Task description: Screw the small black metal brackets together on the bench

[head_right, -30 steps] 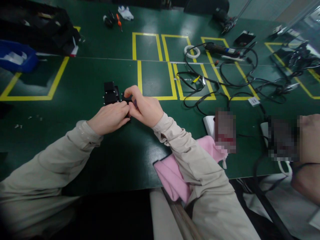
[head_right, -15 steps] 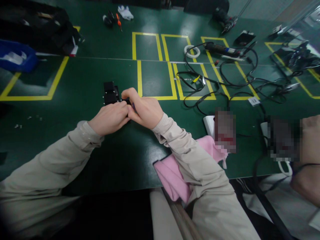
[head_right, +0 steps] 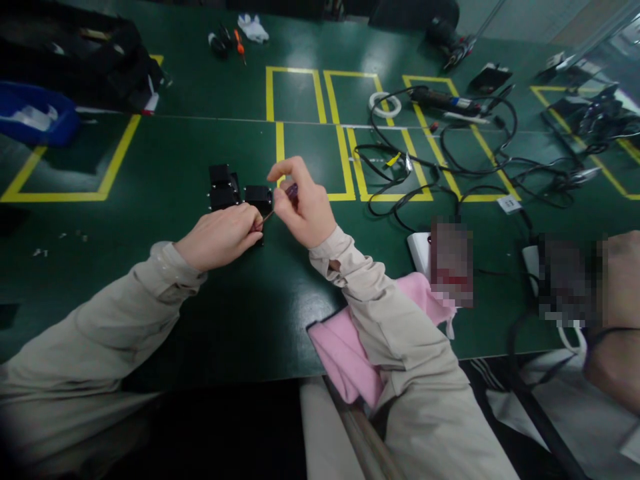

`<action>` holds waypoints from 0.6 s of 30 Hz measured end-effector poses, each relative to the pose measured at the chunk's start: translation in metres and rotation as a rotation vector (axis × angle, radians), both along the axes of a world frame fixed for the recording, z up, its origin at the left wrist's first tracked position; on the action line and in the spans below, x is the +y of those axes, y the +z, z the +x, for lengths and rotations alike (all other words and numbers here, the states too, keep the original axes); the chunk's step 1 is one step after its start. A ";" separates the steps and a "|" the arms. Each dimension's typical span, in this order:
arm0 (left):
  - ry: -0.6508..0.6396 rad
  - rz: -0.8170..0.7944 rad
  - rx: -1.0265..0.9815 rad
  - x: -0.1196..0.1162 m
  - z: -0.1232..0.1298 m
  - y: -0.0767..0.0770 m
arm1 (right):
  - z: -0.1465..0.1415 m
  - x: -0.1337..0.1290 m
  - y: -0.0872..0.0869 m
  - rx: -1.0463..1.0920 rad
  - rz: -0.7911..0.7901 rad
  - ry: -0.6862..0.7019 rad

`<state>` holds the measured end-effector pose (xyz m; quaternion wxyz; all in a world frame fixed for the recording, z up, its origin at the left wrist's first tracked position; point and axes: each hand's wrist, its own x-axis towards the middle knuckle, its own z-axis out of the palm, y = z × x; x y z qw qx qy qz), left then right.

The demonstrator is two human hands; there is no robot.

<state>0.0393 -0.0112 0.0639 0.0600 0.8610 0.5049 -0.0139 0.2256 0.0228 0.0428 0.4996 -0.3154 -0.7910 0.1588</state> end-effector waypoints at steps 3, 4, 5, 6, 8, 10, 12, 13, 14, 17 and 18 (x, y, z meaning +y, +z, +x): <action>0.037 -0.055 -0.073 0.001 -0.003 0.001 | 0.001 0.012 -0.006 0.215 -0.208 -0.055; 0.038 -0.063 -0.101 0.002 -0.007 0.002 | 0.001 0.016 -0.009 0.280 -0.266 -0.057; 0.034 -0.055 -0.130 0.002 -0.012 0.003 | 0.001 0.020 -0.011 0.331 -0.313 -0.051; 0.034 -0.039 -0.156 0.002 -0.019 0.005 | 0.002 0.023 -0.014 0.363 -0.347 -0.041; 0.059 -0.024 -0.179 0.002 -0.038 0.009 | 0.002 0.028 -0.018 0.388 -0.378 -0.027; 0.161 -0.027 -0.149 0.001 -0.062 0.017 | 0.001 0.029 -0.020 0.371 -0.406 -0.007; 0.281 -0.062 -0.062 -0.002 -0.090 0.024 | -0.001 0.027 -0.020 0.332 -0.436 0.028; 0.377 -0.047 -0.014 -0.003 -0.107 0.026 | -0.002 0.026 -0.019 0.314 -0.448 0.049; 0.474 -0.060 0.039 -0.006 -0.125 0.027 | -0.003 0.024 -0.018 0.297 -0.459 0.072; 0.756 -0.049 0.157 -0.013 -0.196 0.014 | -0.005 0.018 -0.015 0.306 -0.469 0.125; 0.756 -0.009 0.153 -0.014 -0.226 0.004 | -0.006 0.017 -0.014 0.315 -0.470 0.133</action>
